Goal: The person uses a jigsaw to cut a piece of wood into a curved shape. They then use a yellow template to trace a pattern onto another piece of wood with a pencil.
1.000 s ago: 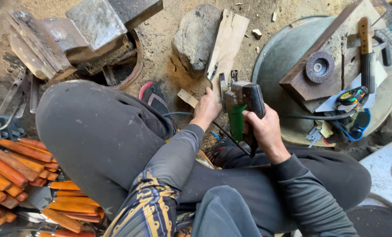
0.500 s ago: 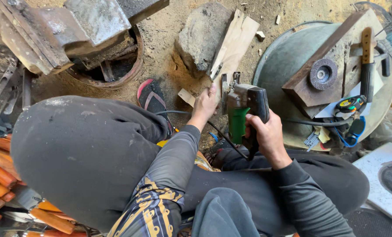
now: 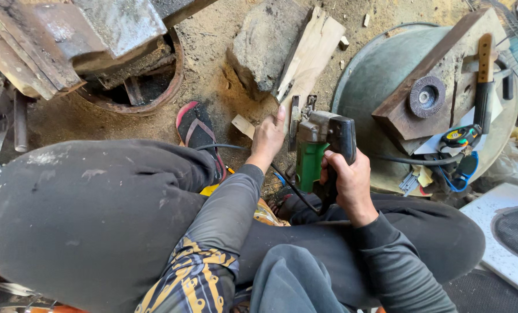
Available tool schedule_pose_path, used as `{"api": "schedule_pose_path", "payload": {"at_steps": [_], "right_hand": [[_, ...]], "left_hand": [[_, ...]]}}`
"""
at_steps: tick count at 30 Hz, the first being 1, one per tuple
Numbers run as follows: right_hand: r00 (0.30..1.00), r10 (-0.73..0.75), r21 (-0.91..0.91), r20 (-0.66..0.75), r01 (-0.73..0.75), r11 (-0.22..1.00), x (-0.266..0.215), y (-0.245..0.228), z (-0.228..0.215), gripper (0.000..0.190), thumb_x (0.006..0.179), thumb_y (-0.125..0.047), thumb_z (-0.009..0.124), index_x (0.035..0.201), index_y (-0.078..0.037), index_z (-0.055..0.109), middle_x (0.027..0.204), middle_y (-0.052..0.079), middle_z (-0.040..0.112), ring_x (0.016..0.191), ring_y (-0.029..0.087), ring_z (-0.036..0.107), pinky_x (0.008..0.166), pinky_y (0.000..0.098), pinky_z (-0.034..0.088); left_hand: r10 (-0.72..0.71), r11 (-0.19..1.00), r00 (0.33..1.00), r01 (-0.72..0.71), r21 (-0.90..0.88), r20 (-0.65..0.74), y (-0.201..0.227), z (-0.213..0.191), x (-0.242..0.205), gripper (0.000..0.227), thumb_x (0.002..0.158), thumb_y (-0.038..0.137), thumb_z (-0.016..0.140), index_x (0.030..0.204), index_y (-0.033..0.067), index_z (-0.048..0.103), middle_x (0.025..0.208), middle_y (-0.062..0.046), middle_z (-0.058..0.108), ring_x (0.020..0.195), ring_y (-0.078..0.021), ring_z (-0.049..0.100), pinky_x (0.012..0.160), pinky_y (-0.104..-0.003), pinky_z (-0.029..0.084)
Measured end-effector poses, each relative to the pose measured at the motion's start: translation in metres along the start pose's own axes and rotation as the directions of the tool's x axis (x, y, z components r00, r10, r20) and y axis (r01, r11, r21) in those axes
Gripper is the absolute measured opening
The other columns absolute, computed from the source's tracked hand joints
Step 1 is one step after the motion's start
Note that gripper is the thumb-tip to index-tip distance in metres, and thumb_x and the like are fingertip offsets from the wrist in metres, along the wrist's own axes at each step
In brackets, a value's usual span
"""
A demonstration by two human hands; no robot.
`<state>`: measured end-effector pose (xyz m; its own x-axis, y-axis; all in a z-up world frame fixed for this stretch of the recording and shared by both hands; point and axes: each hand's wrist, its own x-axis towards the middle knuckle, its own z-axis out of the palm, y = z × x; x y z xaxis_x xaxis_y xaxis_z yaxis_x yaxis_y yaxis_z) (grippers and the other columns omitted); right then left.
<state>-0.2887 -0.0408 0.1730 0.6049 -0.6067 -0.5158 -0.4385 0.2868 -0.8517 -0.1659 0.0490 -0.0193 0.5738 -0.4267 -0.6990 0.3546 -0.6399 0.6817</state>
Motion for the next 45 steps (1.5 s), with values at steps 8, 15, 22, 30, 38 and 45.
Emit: {"api": "schedule_pose_path", "payload": {"at_steps": [8, 15, 22, 30, 38, 45], "right_hand": [[0.999, -0.006, -0.056, -0.033, 0.005, 0.998, 0.009, -0.002, 0.005, 0.014, 0.091, -0.011, 0.064, 0.092, 0.002, 0.060, 0.073, 0.008, 0.062, 0.050, 0.015, 0.057, 0.046, 0.0294, 0.048], [0.999, 0.010, -0.160, -0.031, -0.015, 0.987, 0.016, -0.014, 0.008, 0.014, 0.089, -0.012, 0.064, 0.092, 0.001, 0.061, 0.068, 0.006, 0.061, 0.047, 0.014, 0.055, 0.044, 0.0289, 0.045], [1.000, 0.006, -0.136, -0.025, -0.009, 0.991, 0.013, -0.015, 0.012, 0.014, 0.091, -0.012, 0.064, 0.090, 0.002, 0.060, 0.069, 0.008, 0.061, 0.048, 0.015, 0.056, 0.046, 0.0286, 0.047], [1.000, -0.014, -0.150, -0.015, 0.011, 0.989, 0.015, -0.021, 0.018, 0.014, 0.093, -0.010, 0.064, 0.090, 0.003, 0.060, 0.069, 0.008, 0.060, 0.049, 0.015, 0.055, 0.047, 0.0290, 0.046], [0.999, -0.001, -0.120, -0.033, -0.003, 0.993, 0.016, -0.023, 0.022, 0.014, 0.092, -0.010, 0.064, 0.089, 0.002, 0.060, 0.068, 0.008, 0.059, 0.048, 0.015, 0.055, 0.045, 0.0294, 0.046], [0.999, 0.007, -0.111, -0.047, -0.012, 0.994, 0.018, -0.024, 0.023, 0.014, 0.092, -0.010, 0.064, 0.088, 0.002, 0.058, 0.069, 0.008, 0.059, 0.049, 0.015, 0.056, 0.045, 0.0299, 0.047]], "left_hand": [[0.037, 0.996, 0.998, -0.032, 0.089, -0.054, -0.001, -0.002, 0.002, 0.088, 0.097, 0.074, 0.020, 0.111, 0.0033, 0.071, 0.106, -0.034, 0.070, 0.104, -0.0495, 0.068, 0.093, -0.054, 0.053], [0.106, 0.990, 0.990, -0.097, 0.099, -0.093, 0.010, -0.010, 0.005, 0.082, 0.098, 0.072, 0.026, 0.106, 0.0049, 0.073, 0.104, -0.034, 0.069, 0.104, -0.0529, 0.066, 0.093, -0.056, 0.052], [0.071, 0.993, 0.997, -0.067, 0.093, -0.035, 0.004, -0.014, 0.005, 0.086, 0.098, 0.073, 0.022, 0.104, 0.0030, 0.071, 0.102, -0.034, 0.070, 0.104, -0.0512, 0.068, 0.091, -0.056, 0.054], [0.042, 0.996, 0.997, -0.047, 0.079, 0.067, 0.002, -0.017, 0.006, 0.091, 0.096, 0.076, 0.015, 0.108, 0.0026, 0.067, 0.101, -0.028, 0.073, 0.102, -0.0427, 0.073, 0.090, -0.052, 0.058], [0.032, 0.997, 0.997, -0.037, 0.074, 0.067, 0.006, -0.018, 0.007, 0.092, 0.094, 0.076, 0.013, 0.109, 0.0030, 0.067, 0.099, -0.027, 0.073, 0.101, -0.0414, 0.073, 0.089, -0.052, 0.058], [0.061, 0.994, 0.998, -0.063, 0.085, 0.016, 0.007, -0.018, 0.009, 0.090, 0.095, 0.076, 0.017, 0.108, 0.0035, 0.070, 0.101, -0.031, 0.072, 0.104, -0.0474, 0.070, 0.093, -0.055, 0.055]]}}
